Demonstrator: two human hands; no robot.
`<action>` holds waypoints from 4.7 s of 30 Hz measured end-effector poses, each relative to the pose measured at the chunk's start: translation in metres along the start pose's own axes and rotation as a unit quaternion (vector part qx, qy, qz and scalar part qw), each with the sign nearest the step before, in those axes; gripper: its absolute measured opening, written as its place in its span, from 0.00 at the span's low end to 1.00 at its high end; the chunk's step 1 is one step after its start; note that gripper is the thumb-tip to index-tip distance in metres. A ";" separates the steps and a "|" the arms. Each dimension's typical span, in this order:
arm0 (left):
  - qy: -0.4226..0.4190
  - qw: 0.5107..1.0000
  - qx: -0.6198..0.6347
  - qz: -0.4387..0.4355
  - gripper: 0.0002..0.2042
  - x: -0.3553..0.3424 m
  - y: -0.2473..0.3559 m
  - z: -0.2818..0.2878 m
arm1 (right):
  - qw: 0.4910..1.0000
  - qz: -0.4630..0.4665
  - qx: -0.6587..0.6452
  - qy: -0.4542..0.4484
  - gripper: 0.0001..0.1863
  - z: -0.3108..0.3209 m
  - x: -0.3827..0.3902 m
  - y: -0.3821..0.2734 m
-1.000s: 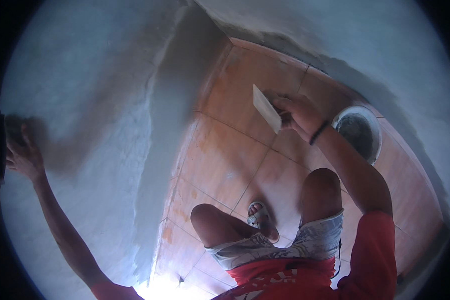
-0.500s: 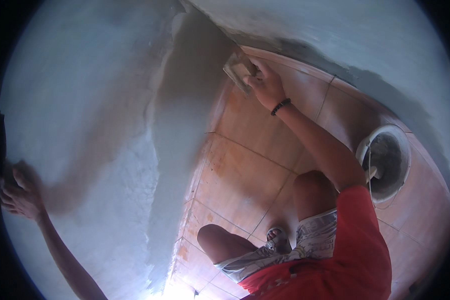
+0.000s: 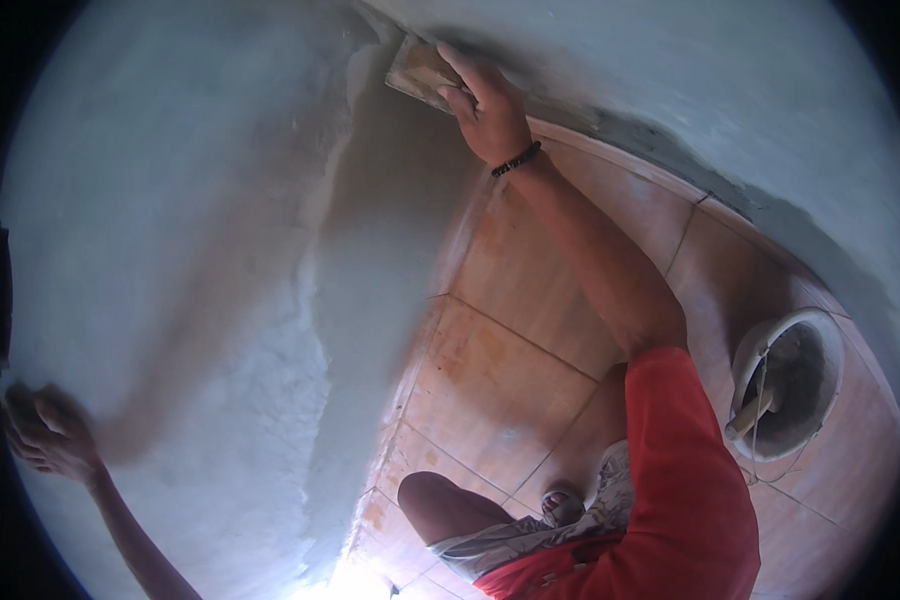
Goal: The person applies a white plaster-like substance to a wall using a trowel. They scoop the material from a bucket on the floor and spread it across the wall surface, smoothing it out with consistent strokes.
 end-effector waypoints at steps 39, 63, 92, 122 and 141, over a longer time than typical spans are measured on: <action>-0.014 1.000 -0.013 -0.022 0.29 -0.006 0.020 0.012 | 0.978 -0.200 0.021 0.056 0.25 0.014 0.061 -0.010; -0.013 1.000 0.003 -0.020 0.30 -0.001 0.014 0.008 | 0.953 -0.295 0.037 0.063 0.34 -0.064 0.029 -0.042; -0.026 0.999 -0.016 -0.018 0.29 0.001 0.005 0.001 | 0.936 -0.305 -0.023 0.174 0.29 -0.092 0.073 -0.071; -0.016 0.999 -0.026 -0.015 0.29 -0.002 0.006 0.010 | 0.992 -0.090 -0.038 -0.074 0.26 -0.127 0.050 -0.159; -0.012 1.000 -0.003 -0.003 0.28 -0.006 0.018 0.010 | 0.965 -0.219 0.068 0.130 0.30 -0.097 0.052 -0.082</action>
Point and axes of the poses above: each hand's wrist, its own x-axis away from the middle knuckle, its own z-axis out of the back of the hand, y = z × x, the point moved 7 cm from there along -x, towards the middle knuckle, and after that the axes turned 15 degrees about z, right-handed, at the moved point
